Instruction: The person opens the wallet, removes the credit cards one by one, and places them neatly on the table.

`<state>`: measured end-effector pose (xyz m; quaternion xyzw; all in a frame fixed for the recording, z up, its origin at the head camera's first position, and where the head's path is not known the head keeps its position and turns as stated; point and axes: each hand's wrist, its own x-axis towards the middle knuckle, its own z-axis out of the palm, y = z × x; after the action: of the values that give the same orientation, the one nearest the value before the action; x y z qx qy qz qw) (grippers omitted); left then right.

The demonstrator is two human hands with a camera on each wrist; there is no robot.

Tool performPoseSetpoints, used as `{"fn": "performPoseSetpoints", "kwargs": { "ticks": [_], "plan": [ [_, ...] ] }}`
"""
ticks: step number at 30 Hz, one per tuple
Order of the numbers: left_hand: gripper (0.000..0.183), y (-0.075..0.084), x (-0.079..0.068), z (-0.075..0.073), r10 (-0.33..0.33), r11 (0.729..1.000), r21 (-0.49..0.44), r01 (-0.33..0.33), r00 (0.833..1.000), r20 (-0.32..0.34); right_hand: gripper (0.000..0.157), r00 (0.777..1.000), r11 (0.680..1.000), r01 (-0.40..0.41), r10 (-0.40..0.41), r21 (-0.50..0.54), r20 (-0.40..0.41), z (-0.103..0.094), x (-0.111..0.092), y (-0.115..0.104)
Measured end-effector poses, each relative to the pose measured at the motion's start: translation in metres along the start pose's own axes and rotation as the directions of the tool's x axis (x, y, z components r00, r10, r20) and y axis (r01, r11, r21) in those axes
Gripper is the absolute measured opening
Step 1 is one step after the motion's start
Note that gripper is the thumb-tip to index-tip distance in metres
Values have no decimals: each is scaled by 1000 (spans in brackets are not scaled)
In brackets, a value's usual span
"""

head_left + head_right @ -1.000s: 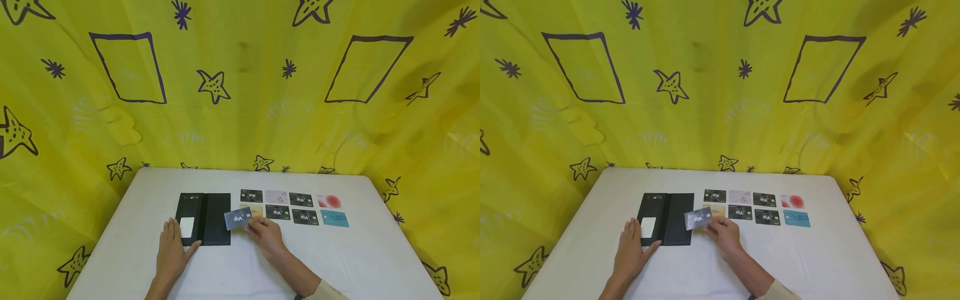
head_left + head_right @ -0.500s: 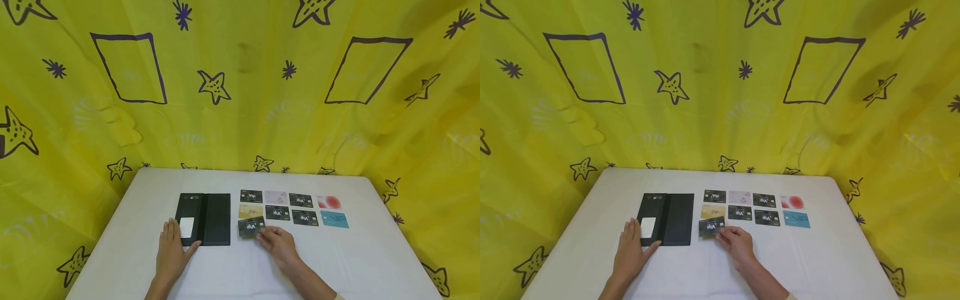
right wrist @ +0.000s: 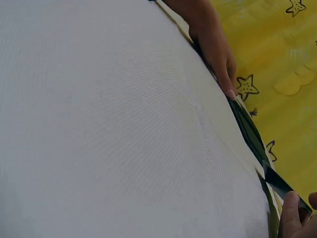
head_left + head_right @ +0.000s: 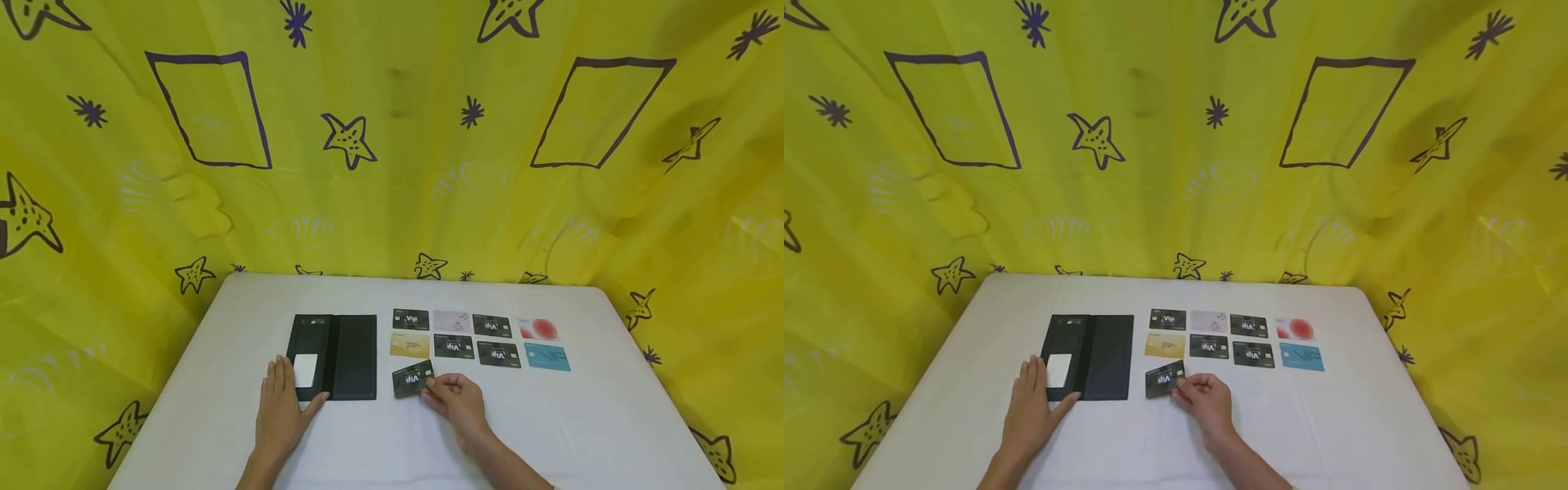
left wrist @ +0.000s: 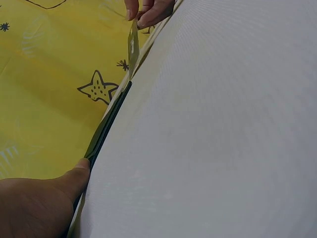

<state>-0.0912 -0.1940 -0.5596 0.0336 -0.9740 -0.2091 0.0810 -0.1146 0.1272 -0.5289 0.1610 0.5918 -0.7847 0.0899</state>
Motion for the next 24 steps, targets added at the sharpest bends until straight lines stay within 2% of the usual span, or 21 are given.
{"fn": "performPoseSetpoints", "kwargs": {
  "ticks": [3,6,9,13,15,24],
  "plan": [
    [108,0,0,-1,-5,1000,4,5,1000,19,24,999,995,49,-50,-89,-7,-1,1,3],
    [108,-1,0,-1,-10,1000,2,10,999,31,30,993,969,117,-121,-217,-5,-3,2,8],
    [108,-2,1,-1,-4,1000,-6,4,1000,18,29,978,895,196,-206,-401,18,-5,4,12],
    [108,-3,1,0,8,1000,-11,-8,1000,-8,26,955,780,279,-286,-561,77,-6,5,14],
    [108,-3,1,1,9,1000,-11,-9,1000,-9,26,947,745,305,-304,-593,105,-6,6,14],
    [108,-3,0,3,21,1000,-15,-21,999,-28,23,936,667,350,-282,-658,212,-5,8,8]
  ]
}}
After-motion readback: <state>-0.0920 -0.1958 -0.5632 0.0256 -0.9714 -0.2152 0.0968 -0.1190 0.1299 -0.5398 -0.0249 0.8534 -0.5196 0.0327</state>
